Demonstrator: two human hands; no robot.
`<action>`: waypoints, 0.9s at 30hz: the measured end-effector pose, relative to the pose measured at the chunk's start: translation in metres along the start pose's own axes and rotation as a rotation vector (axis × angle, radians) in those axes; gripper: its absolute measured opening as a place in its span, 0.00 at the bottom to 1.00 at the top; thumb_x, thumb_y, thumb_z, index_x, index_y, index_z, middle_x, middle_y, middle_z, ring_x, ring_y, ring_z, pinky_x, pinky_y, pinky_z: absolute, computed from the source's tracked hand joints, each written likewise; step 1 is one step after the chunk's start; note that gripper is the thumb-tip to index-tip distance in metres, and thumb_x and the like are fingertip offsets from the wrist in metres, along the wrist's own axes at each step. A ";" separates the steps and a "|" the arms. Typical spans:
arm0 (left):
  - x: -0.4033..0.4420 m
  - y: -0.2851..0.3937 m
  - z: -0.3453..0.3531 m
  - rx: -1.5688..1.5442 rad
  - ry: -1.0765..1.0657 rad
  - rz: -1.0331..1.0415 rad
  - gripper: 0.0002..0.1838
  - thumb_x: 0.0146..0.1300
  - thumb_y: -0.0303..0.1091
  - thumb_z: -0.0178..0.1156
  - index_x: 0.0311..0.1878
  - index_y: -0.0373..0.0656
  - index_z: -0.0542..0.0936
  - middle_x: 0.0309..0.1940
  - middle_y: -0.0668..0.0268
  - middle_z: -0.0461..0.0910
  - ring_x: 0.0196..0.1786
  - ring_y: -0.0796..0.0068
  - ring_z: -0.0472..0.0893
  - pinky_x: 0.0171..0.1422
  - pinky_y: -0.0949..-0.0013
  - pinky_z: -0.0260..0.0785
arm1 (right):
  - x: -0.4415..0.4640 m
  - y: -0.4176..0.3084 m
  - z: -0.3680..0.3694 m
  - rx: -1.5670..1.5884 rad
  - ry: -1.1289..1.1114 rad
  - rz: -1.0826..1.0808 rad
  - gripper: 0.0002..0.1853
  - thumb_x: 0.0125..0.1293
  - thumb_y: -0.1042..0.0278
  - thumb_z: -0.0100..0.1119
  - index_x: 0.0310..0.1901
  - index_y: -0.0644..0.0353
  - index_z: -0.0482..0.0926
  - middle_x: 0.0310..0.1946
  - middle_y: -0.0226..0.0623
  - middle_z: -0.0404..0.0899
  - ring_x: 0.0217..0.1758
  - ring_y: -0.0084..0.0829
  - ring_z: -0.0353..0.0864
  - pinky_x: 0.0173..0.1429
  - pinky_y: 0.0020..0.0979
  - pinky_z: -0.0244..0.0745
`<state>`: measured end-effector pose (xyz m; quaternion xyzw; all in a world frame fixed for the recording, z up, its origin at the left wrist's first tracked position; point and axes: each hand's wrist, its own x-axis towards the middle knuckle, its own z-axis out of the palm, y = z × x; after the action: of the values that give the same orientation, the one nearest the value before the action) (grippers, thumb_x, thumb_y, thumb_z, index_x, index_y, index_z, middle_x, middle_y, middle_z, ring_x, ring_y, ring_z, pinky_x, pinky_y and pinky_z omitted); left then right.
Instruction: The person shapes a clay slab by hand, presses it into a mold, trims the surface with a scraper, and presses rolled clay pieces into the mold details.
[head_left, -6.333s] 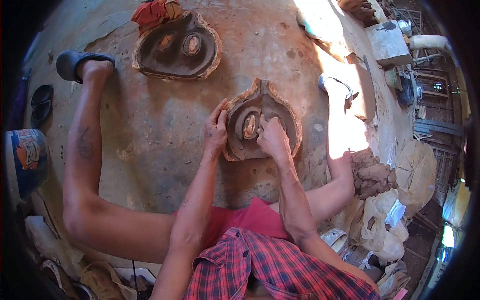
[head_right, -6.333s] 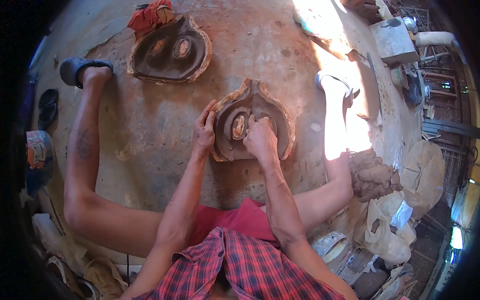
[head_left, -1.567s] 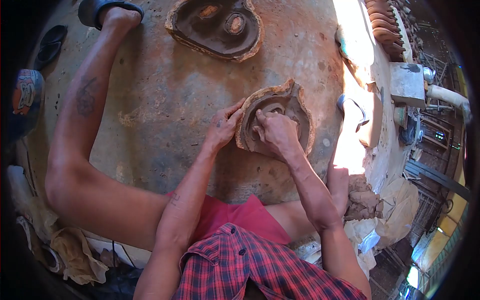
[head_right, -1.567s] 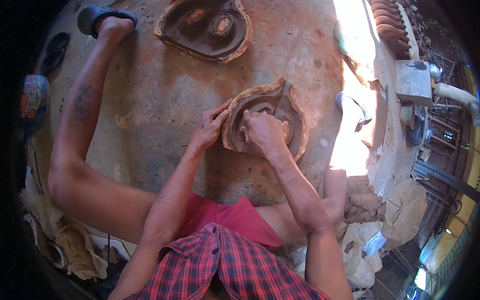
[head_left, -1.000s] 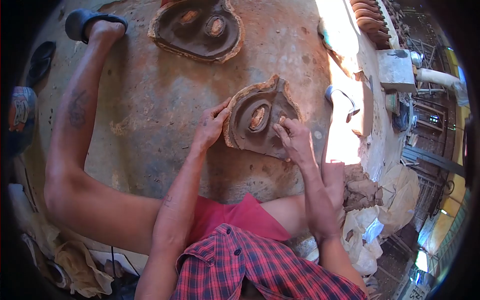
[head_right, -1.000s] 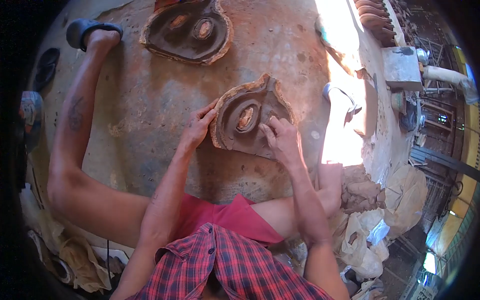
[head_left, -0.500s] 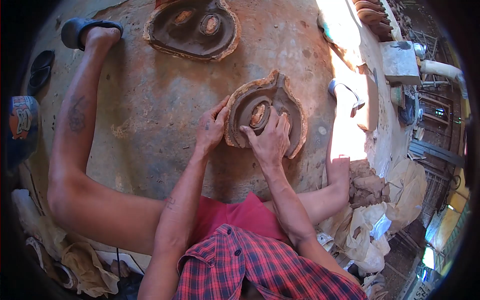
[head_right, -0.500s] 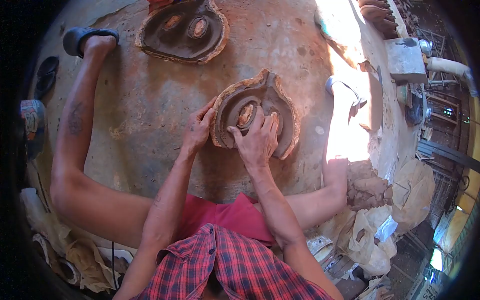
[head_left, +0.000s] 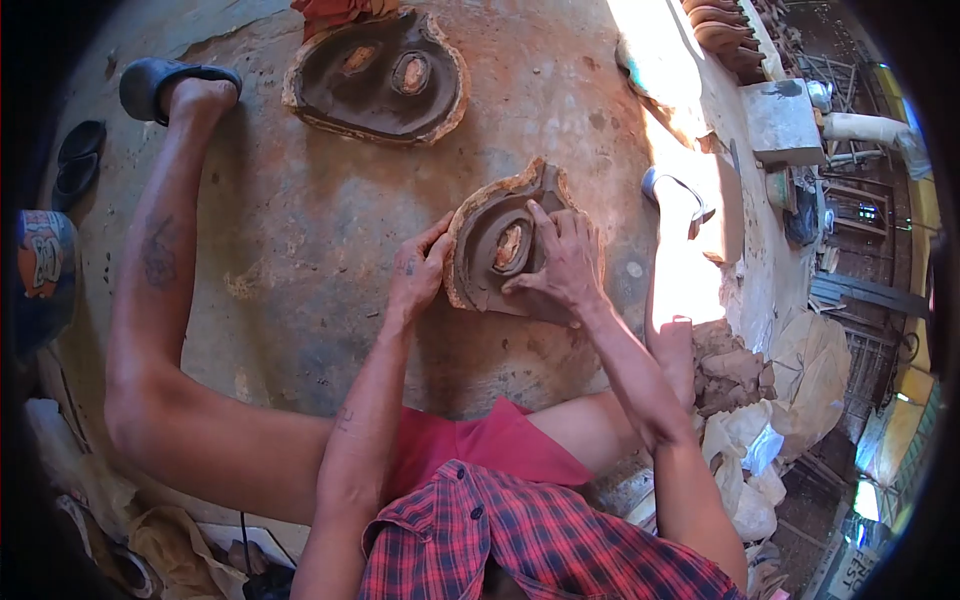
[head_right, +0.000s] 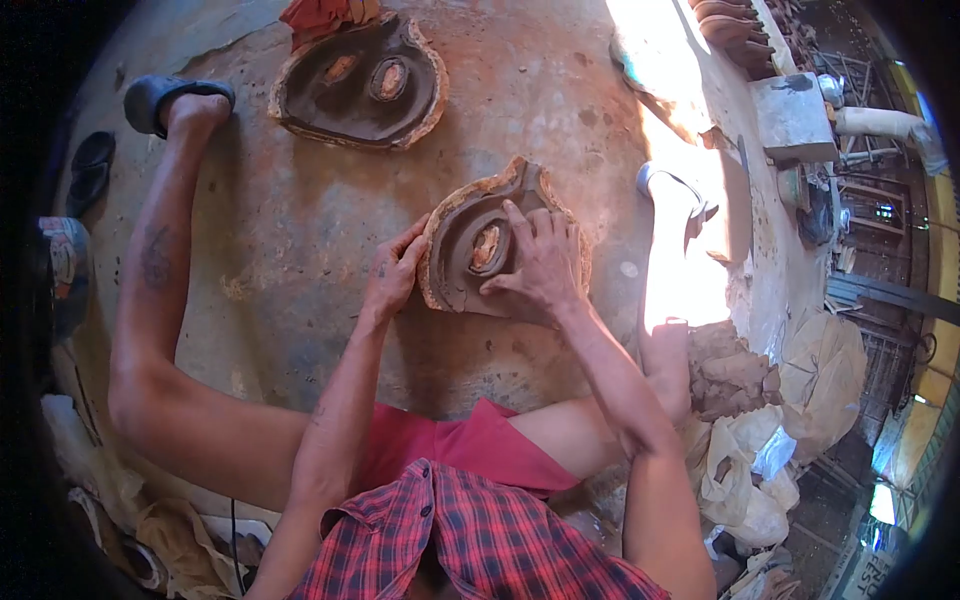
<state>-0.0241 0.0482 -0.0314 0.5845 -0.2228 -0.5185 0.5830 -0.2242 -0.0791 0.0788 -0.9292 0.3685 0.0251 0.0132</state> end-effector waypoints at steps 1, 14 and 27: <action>-0.001 -0.002 -0.001 0.003 0.001 0.002 0.24 0.78 0.34 0.56 0.73 0.36 0.77 0.66 0.56 0.84 0.67 0.71 0.82 0.73 0.68 0.70 | 0.002 0.005 0.000 0.015 -0.004 -0.056 0.75 0.27 0.22 0.80 0.81 0.49 0.63 0.55 0.39 0.71 0.62 0.44 0.70 0.64 0.51 0.65; 0.005 -0.002 0.000 -0.008 -0.031 0.011 0.24 0.78 0.33 0.56 0.73 0.36 0.78 0.66 0.56 0.84 0.67 0.70 0.81 0.73 0.68 0.71 | 0.024 0.005 -0.041 -0.012 -0.295 -0.009 0.70 0.35 0.27 0.83 0.81 0.51 0.63 0.48 0.45 0.81 0.53 0.47 0.83 0.57 0.52 0.76; 0.024 0.005 0.032 -0.051 0.138 0.126 0.20 0.79 0.31 0.53 0.68 0.36 0.82 0.61 0.55 0.87 0.65 0.68 0.84 0.71 0.67 0.73 | 0.019 -0.003 -0.029 0.267 -0.597 0.275 0.67 0.43 0.34 0.84 0.84 0.49 0.59 0.35 0.59 0.87 0.45 0.53 0.90 0.56 0.48 0.83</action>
<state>-0.0416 0.0115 -0.0282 0.5885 -0.2053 -0.4448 0.6432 -0.2073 -0.0907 0.1067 -0.8127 0.4700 0.2489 0.2382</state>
